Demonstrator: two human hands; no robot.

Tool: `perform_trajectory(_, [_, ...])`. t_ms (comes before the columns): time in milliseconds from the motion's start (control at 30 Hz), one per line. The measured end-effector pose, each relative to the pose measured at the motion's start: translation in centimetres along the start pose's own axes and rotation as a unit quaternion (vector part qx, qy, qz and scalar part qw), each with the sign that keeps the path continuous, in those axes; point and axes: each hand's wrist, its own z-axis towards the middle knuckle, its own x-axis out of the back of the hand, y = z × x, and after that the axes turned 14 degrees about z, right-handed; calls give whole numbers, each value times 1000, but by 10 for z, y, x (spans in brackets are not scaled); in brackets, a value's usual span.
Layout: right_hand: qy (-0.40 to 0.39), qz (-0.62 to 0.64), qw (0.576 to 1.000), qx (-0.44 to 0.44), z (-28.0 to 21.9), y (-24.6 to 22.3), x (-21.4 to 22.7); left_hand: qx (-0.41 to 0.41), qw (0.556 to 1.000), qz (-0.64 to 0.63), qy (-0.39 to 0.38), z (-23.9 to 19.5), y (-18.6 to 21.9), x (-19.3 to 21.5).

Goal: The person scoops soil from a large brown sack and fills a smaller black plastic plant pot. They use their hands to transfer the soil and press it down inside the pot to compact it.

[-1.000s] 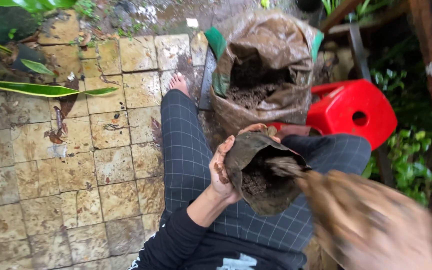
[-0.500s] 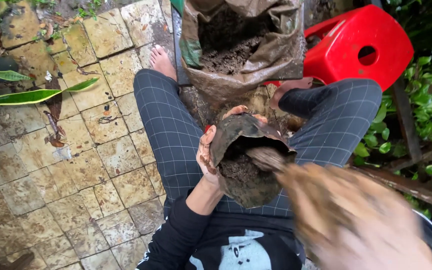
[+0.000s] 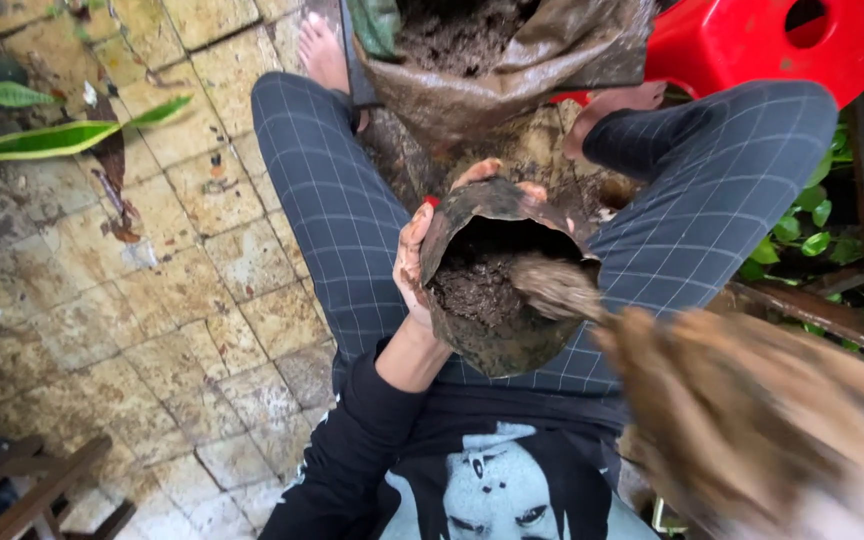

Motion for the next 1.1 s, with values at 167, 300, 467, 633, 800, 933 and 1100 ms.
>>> perform_trajectory(167, [-27,-72,997,-22,4,-3,-15,3,1000,-1,-26,1,-5,1])
perform_trajectory(300, [-48,-2,998,40,-7,6,-11,8,999,-25,-19,4,-4,11])
perform_trajectory(467, [-50,-62,996,-35,5,-4,-24,24,999,-4,-20,1,-8,13])
perform_trajectory(633, [-22,1,998,57,-17,17,-5,12,997,4,-81,4,-8,17])
perform_trajectory(800, [-20,-109,992,-66,2,-2,-17,-14,992,56,-116,7,-13,16])
perform_trajectory(933, [-59,-52,996,34,-24,14,-13,23,995,-13,-91,6,-13,17])
perform_trajectory(1100, [-10,-78,989,-124,25,-2,-7,46,995,-30,-87,6,-15,20])
